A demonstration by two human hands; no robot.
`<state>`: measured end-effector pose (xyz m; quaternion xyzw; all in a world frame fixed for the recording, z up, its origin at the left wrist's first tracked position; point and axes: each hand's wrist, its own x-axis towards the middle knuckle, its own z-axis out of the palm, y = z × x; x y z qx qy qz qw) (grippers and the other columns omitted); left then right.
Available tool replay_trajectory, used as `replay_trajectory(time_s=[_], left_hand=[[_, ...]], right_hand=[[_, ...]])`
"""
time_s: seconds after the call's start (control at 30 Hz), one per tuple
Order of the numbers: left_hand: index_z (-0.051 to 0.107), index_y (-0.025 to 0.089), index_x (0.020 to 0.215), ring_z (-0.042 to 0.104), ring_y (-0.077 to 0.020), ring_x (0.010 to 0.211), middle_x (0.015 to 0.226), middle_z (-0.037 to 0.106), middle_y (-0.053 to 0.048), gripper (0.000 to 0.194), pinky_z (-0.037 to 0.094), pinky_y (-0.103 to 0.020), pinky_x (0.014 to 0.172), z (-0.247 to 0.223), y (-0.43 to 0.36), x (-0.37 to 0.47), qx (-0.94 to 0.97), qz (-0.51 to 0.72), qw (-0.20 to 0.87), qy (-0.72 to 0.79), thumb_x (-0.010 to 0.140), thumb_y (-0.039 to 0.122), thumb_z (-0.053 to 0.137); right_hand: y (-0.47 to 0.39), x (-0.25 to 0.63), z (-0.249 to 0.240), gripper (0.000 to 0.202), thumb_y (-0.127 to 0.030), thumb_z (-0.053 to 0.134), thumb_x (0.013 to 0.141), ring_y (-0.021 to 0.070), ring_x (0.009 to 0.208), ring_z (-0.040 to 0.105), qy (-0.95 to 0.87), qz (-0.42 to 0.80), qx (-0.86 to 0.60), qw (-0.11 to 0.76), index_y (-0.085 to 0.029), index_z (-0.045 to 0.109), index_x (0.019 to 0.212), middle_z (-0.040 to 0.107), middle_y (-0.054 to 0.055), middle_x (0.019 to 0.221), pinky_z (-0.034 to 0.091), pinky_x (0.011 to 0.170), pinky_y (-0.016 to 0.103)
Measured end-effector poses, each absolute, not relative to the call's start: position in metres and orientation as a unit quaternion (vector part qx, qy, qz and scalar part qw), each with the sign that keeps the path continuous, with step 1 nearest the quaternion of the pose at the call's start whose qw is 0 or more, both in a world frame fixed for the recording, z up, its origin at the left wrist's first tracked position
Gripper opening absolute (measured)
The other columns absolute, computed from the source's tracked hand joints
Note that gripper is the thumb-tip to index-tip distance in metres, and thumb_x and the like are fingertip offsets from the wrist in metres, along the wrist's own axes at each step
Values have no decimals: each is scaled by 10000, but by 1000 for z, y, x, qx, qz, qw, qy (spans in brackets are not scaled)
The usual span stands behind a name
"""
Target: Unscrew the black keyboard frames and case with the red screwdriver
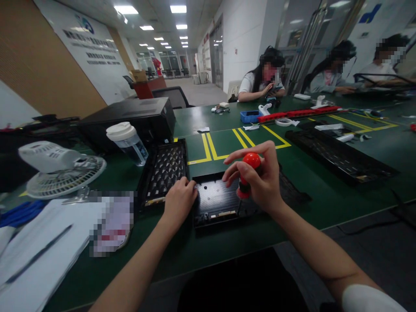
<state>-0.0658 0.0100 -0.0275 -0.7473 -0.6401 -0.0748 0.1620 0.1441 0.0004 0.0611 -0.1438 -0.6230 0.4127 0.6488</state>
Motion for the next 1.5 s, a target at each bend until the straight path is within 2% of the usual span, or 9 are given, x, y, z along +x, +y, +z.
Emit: replay_trajectory(time_s=[0.17,0.23,0.33,0.47,0.7,0.8,0.97,1.13,1.5], left_hand=[[659,195,1008,594,-219,865,938,571,-66,209,457,-303,693,-27,10,-66,-748,-75,159,-640,919,260,482],[659,194,1009,593,-218,870,940,572,-68,210,460,-302,705,-28,10,-66,-748,-75,160,-640,920,257,480],[660,192,1001,594,-218,869,933,574,-69,209,460,-300,703,-28,10,-67,-747,-74,158,-641,921,256,478],[661,191,996,597,-220,864,929,578,-67,207,455,-301,689,-27,10,-66,-748,-75,162,-639,921,260,481],[660,197,1001,592,-220,849,935,576,-64,206,440,-300,655,-26,10,-65,-747,-75,157,-642,918,258,481],[660,198,1004,590,-222,853,934,573,-66,212,445,-305,668,-27,10,-65,-747,-76,157,-642,919,253,474],[658,192,1010,592,-225,862,934,572,-71,218,453,-310,685,-26,10,-65,-747,-73,157,-642,919,252,470],[660,192,1002,594,-222,867,937,577,-72,222,451,-301,684,-24,9,-64,-746,-67,156,-644,925,258,462],[659,190,1004,592,-219,877,941,578,-74,222,451,-301,691,-26,10,-65,-745,-69,150,-646,923,242,459]], right_hand=[[-2,142,60,223,-269,628,858,37,329,446,-592,414,-179,668,-257,411,910,540,-101,630,335,289,141],[-2,143,57,173,-379,539,902,51,349,443,-573,444,-162,669,-251,471,996,524,-80,633,334,288,157],[-2,144,53,335,-444,405,939,70,404,473,-562,477,-154,658,-211,550,1133,547,-29,689,368,313,190],[-1,147,49,255,-406,439,947,71,456,508,-577,471,-160,648,-215,575,1047,546,-24,717,374,356,188],[3,148,55,152,-274,621,864,131,808,666,-625,381,-156,663,-218,504,944,618,8,969,573,729,323],[2,145,61,235,-207,620,860,107,650,678,-619,412,-144,653,-241,393,909,661,-5,987,587,561,284],[-1,143,62,328,-192,694,802,44,351,475,-600,398,-196,666,-257,388,903,600,-95,688,379,315,160],[-2,146,56,314,-427,452,922,69,430,488,-586,453,-172,650,-202,556,1114,556,-31,701,379,362,203],[-1,151,51,183,-335,462,951,83,543,540,-599,475,-134,630,-222,570,1045,555,-15,780,427,478,233]])
